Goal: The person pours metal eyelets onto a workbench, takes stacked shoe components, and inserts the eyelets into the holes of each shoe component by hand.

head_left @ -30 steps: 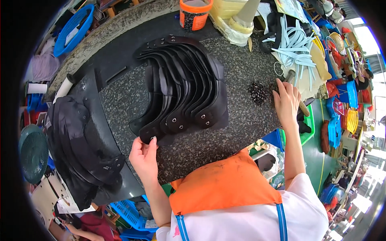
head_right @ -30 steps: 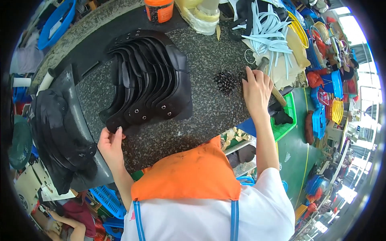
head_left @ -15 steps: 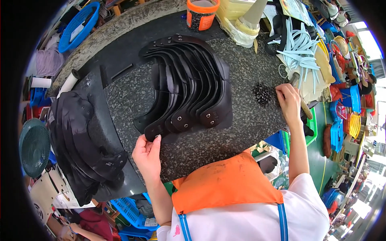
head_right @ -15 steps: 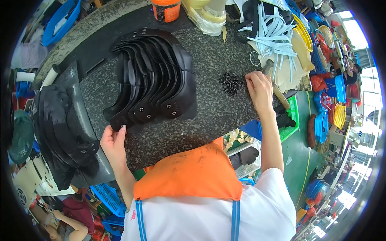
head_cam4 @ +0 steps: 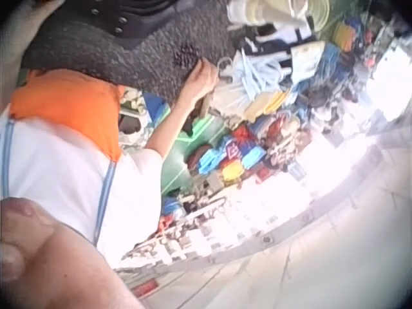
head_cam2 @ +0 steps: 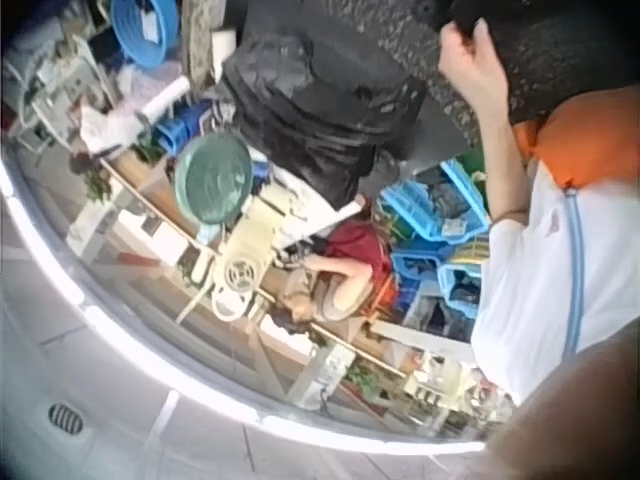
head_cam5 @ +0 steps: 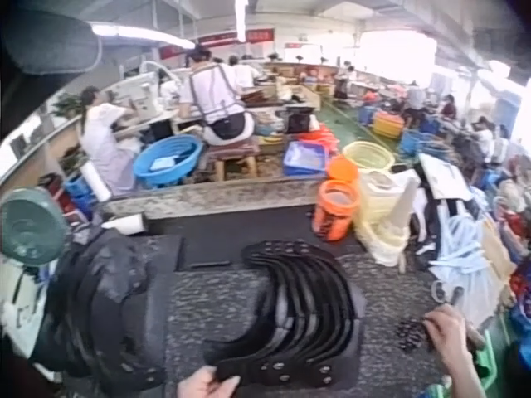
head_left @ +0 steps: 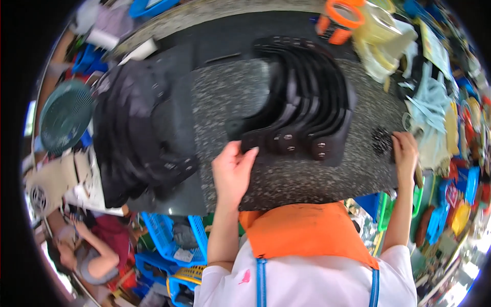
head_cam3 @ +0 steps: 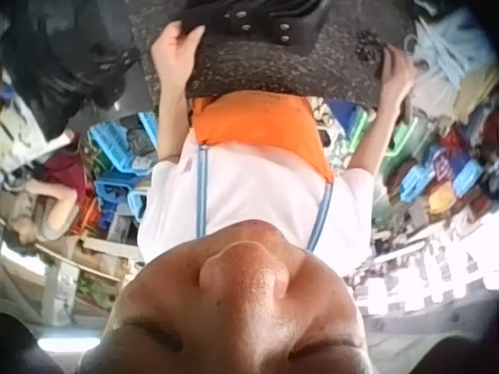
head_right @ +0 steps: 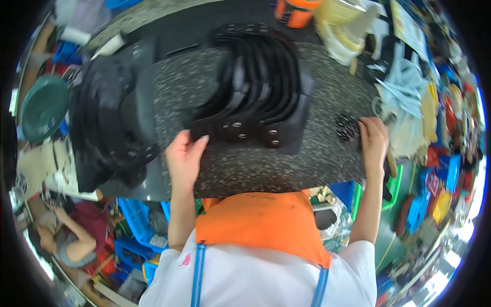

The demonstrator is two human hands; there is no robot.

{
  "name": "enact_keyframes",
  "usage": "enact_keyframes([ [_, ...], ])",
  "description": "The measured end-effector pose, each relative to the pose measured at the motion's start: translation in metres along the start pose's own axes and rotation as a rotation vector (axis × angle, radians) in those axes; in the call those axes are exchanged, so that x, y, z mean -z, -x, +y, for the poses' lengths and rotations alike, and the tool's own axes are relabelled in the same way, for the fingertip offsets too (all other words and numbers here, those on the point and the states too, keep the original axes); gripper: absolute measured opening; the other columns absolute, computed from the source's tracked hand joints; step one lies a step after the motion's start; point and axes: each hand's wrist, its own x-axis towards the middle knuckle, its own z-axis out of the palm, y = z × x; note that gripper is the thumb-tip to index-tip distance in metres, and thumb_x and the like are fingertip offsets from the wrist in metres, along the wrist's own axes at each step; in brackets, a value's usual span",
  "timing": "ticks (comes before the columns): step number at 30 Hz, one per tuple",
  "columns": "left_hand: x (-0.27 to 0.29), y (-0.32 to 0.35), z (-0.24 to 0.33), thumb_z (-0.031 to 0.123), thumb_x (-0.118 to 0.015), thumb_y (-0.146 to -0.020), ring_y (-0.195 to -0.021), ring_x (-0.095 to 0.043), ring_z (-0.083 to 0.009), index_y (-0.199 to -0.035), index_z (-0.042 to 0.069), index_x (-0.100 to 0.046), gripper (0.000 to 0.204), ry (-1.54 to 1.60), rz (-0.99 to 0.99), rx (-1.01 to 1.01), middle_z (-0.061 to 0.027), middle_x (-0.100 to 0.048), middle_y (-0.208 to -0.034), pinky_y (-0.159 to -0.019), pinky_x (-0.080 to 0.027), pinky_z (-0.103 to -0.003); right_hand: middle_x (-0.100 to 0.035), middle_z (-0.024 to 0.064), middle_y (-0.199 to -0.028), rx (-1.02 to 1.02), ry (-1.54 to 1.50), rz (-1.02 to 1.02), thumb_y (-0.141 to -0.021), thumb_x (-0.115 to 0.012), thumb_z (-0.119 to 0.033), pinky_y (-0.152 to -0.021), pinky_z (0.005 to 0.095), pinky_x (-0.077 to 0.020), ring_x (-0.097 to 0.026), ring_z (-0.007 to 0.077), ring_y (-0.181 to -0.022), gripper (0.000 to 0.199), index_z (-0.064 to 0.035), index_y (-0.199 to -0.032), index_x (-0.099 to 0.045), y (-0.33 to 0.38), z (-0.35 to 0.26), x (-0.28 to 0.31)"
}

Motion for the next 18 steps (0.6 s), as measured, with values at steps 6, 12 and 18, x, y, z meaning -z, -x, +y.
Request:
enact_keyframes([
  [6, -0.011, 0.003, 0.012, -0.007, -0.065, -0.087, -0.097, -0.065, -0.0116, -0.12, -0.005, -0.062, 0.033, 0.531, -0.148, 0.061, -0.007, -0.069, -0.107, -0.089, -0.053, -0.027, -0.066, 0.0079, -0.088, 0.155, -0.63, -0.091, -0.076, -0.075, -0.002, -0.076, 0.0332, -0.0519, -0.064, 0.0257, -0.082, 0.014, -0.0057, -0.09, -0.071, -0.035, -0.185, -0.006],
  [12, -0.009, 0.004, 0.023, -0.008, -0.068, -0.085, -0.098, -0.066, -0.0125, -0.122, -0.004, -0.062, 0.037, 0.6, -0.199, 0.107, -0.007, -0.069, -0.107, -0.089, -0.054, -0.028, -0.061, 0.0027, -0.084, 0.548, -0.648, 0.153, -0.069, -0.075, -0.003, -0.071, 0.0336, -0.0475, -0.061, 0.0203, -0.076, 0.022, -0.0047, -0.09, -0.07, -0.048, -0.257, -0.05],
  [18, -0.006, -0.003, 0.015, -0.005, -0.07, -0.085, -0.096, -0.066, -0.0116, -0.118, -0.004, -0.064, 0.033, 0.709, -0.245, 0.089, -0.0061, -0.069, -0.105, -0.087, -0.055, -0.026, -0.06, 0.0021, -0.087, 0.621, -0.641, 0.033, -0.067, -0.07, -0.005, -0.072, 0.0321, -0.0461, -0.059, 0.0181, -0.077, 0.03, -0.0051, -0.097, -0.073, -0.048, -0.247, -0.05],
])
